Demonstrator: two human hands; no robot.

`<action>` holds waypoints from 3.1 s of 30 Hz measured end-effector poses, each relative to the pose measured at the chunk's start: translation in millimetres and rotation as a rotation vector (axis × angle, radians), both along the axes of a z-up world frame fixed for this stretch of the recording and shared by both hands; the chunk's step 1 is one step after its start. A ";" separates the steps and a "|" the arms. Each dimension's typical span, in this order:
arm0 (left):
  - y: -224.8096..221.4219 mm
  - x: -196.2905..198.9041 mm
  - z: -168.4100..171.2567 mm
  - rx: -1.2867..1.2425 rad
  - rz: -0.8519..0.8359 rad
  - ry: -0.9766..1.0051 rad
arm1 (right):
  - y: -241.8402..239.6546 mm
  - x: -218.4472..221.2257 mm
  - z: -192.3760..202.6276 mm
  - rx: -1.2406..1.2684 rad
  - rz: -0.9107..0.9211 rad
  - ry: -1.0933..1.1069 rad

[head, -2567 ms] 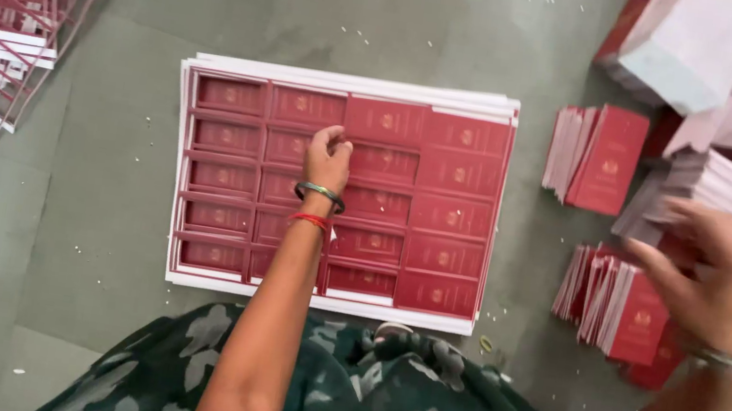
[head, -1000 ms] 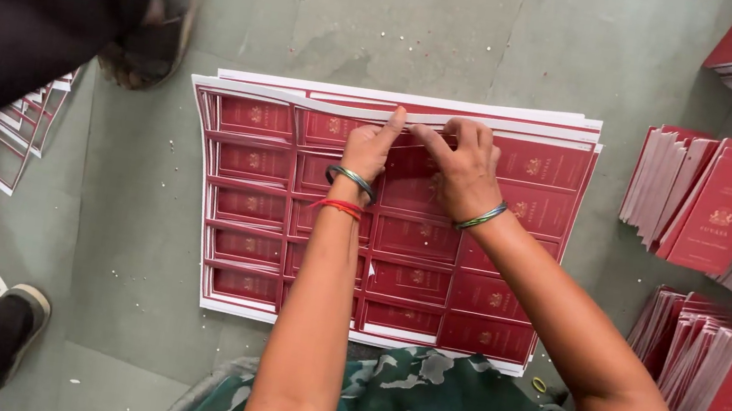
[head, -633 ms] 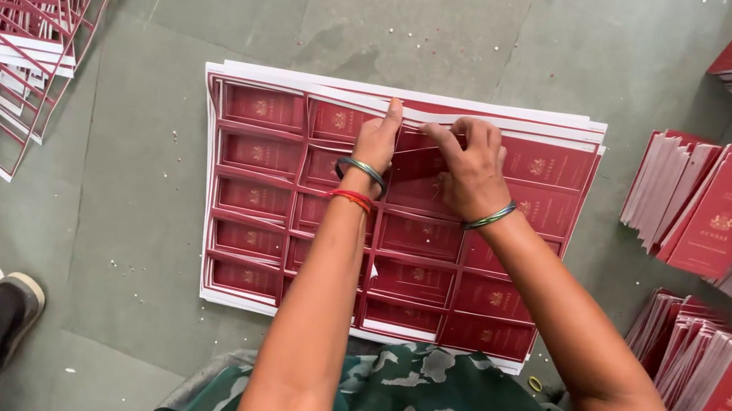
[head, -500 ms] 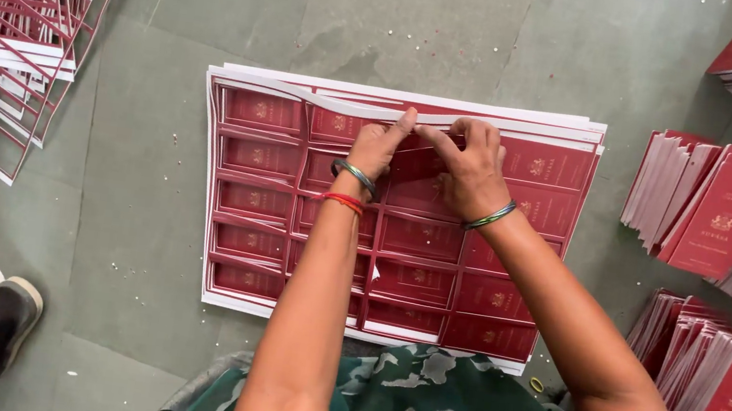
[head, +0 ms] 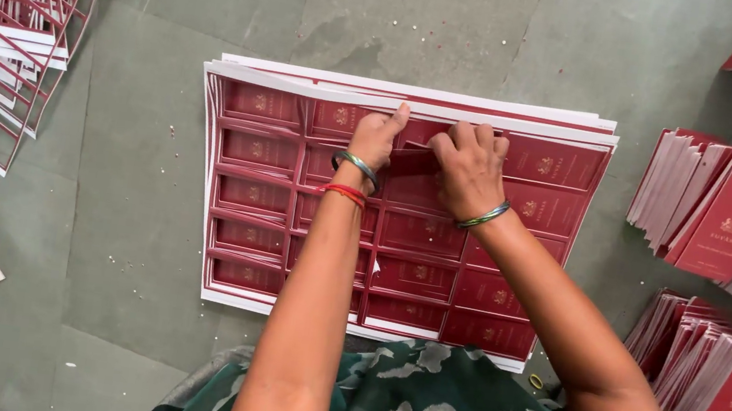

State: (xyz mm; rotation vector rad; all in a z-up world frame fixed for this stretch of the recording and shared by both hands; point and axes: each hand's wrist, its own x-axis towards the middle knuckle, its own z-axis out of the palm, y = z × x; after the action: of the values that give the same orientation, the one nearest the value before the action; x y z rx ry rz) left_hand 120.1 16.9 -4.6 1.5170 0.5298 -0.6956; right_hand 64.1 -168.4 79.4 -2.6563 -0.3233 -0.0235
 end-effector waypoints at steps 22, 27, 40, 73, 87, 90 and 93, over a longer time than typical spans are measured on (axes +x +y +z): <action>-7.5 4.6 53.4 -0.043 0.081 0.173 | -43.5 7.8 -51.4 1.317 -0.235 0.001; -11.8 -6.9 25.8 -0.023 0.161 0.113 | -23.3 9.8 -36.5 0.982 -0.252 -0.082; -21.2 -20.8 13.8 0.281 -0.115 -0.361 | -6.3 16.1 -17.5 0.630 -0.288 -0.256; 10.1 -25.4 -9.4 -0.245 -0.034 -0.176 | 10.9 13.2 -29.7 0.254 -0.074 -0.487; 1.3 -24.1 -20.8 -0.121 -0.001 -0.216 | 9.6 13.7 -28.2 0.280 -0.142 -0.473; 3.3 -20.2 -16.6 -0.276 -0.056 -0.223 | 11.5 16.1 -19.5 0.229 -0.114 -0.456; 13.8 -24.6 -43.3 -0.318 -0.123 -0.229 | 8.7 15.5 -18.9 0.267 -0.111 -0.359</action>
State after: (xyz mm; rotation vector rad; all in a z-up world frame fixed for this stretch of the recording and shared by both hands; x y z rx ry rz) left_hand 95.5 30.7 -47.9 1.3137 0.1441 -0.6553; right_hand 79.6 -159.7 60.5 -2.3915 -0.2650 -0.5445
